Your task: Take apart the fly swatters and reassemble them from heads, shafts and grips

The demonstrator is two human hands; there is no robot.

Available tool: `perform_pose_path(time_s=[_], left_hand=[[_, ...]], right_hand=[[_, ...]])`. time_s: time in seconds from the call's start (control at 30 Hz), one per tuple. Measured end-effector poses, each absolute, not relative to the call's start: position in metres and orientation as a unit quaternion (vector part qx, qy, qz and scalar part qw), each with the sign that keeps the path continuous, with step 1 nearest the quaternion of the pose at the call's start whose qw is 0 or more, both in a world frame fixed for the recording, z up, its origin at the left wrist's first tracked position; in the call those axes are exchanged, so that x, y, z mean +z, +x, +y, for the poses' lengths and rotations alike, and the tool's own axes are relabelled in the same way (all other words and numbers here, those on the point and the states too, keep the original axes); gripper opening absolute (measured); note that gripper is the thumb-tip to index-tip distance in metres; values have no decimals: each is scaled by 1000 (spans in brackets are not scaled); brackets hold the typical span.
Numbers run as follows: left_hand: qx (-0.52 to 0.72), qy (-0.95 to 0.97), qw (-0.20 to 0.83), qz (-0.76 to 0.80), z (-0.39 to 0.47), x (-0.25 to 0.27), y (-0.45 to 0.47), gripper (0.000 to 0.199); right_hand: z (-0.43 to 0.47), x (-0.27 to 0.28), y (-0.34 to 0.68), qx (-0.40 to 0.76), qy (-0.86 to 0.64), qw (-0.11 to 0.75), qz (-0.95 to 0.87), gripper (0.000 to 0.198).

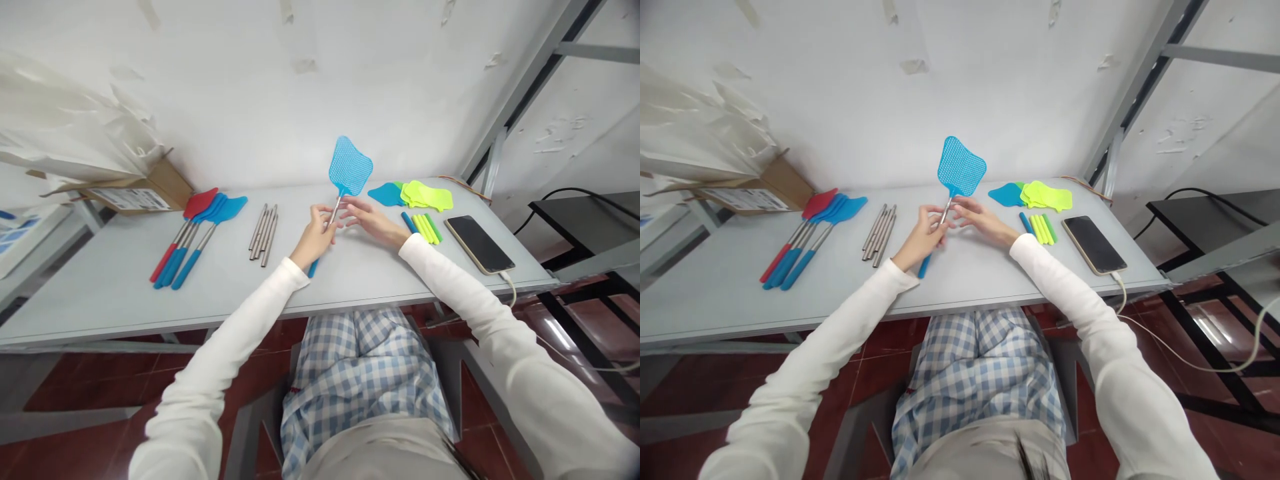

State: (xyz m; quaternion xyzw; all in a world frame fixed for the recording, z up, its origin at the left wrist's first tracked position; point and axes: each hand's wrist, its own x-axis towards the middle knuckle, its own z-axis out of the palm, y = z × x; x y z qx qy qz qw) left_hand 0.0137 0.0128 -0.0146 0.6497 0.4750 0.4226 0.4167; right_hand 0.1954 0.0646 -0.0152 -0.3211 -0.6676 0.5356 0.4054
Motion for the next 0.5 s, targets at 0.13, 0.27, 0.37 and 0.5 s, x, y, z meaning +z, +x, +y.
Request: perform_pose_path(time_s=[0.13, 0.27, 0.37, 0.5], left_hand=[[353, 716, 372, 473, 17, -13, 27, 32], [249, 746, 156, 597, 17, -6, 3, 33], [219, 652, 24, 726, 25, -4, -30, 50], [150, 533, 25, 832, 37, -7, -64, 64]], right_hand=[[66, -25, 186, 610, -328, 497, -524, 30], [75, -26, 199, 627, -376, 536, -422, 18], [78, -24, 204, 628, -386, 552, -389, 17], [76, -23, 203, 613, -395, 568, -382, 17]])
